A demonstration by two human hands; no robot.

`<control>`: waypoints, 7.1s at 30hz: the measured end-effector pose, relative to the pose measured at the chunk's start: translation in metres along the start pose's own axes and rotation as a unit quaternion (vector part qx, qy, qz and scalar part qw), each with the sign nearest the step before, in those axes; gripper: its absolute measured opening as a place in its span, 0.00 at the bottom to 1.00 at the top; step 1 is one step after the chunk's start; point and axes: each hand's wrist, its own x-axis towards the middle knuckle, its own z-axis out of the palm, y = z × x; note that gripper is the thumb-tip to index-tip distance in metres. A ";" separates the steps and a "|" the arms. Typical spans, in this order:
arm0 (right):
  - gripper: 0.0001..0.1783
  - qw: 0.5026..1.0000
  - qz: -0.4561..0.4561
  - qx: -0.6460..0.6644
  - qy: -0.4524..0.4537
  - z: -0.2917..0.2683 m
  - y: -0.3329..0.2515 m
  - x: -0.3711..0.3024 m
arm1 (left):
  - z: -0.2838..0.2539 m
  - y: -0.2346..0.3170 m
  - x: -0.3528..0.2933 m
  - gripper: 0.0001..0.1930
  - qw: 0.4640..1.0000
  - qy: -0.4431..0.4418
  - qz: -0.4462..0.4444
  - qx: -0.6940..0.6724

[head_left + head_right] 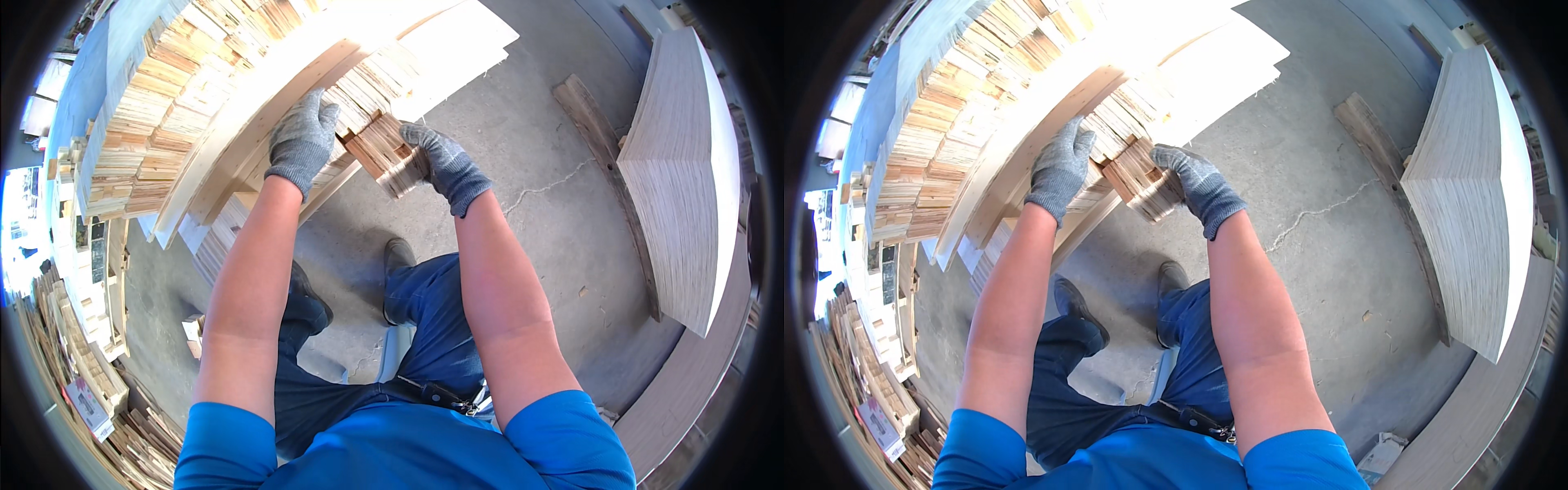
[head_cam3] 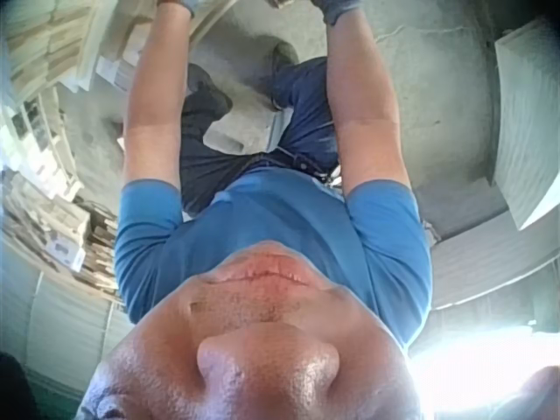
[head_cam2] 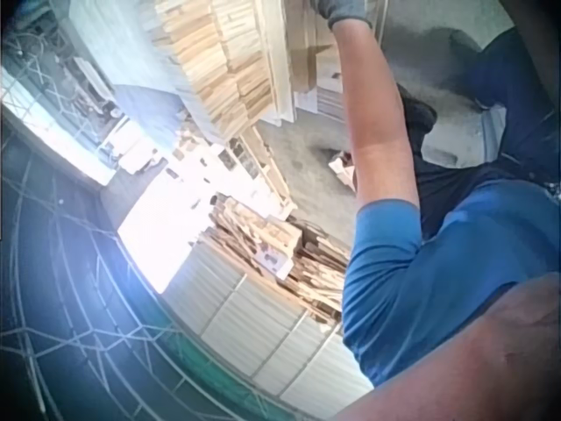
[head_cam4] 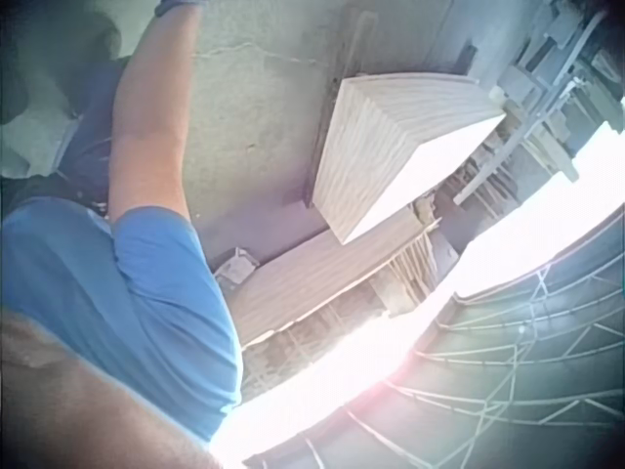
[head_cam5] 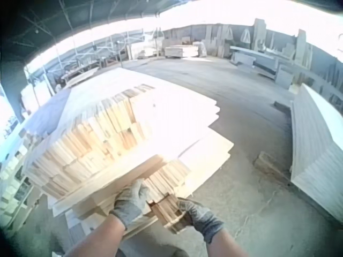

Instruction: The person repeatedly picks up small wooden blocks from a floor pile and places them onto a stack of larger wooden planks. The person wears gloves and uses both hands to handle the blocks, moving them one at a time from the floor to the stack.

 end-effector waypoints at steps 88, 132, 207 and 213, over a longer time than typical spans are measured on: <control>0.35 0.996 -0.086 0.028 0.003 -0.076 -0.031 0.041 | 0.018 -0.010 0.003 0.25 0.997 0.063 0.044 0.007; 0.55 0.943 -0.096 -0.076 -0.308 0.038 -0.005 -0.058 | -0.129 -0.114 -0.199 0.24 0.941 0.223 -0.050 -0.249; 0.29 0.992 0.030 0.080 -0.095 0.125 0.089 -0.068 | -0.037 -0.061 -0.110 0.23 0.954 -0.085 -0.002 -0.286; 0.31 0.996 0.032 0.009 -0.088 0.119 0.085 -0.071 | -0.027 -0.052 -0.113 0.31 0.961 -0.053 -0.048 -0.269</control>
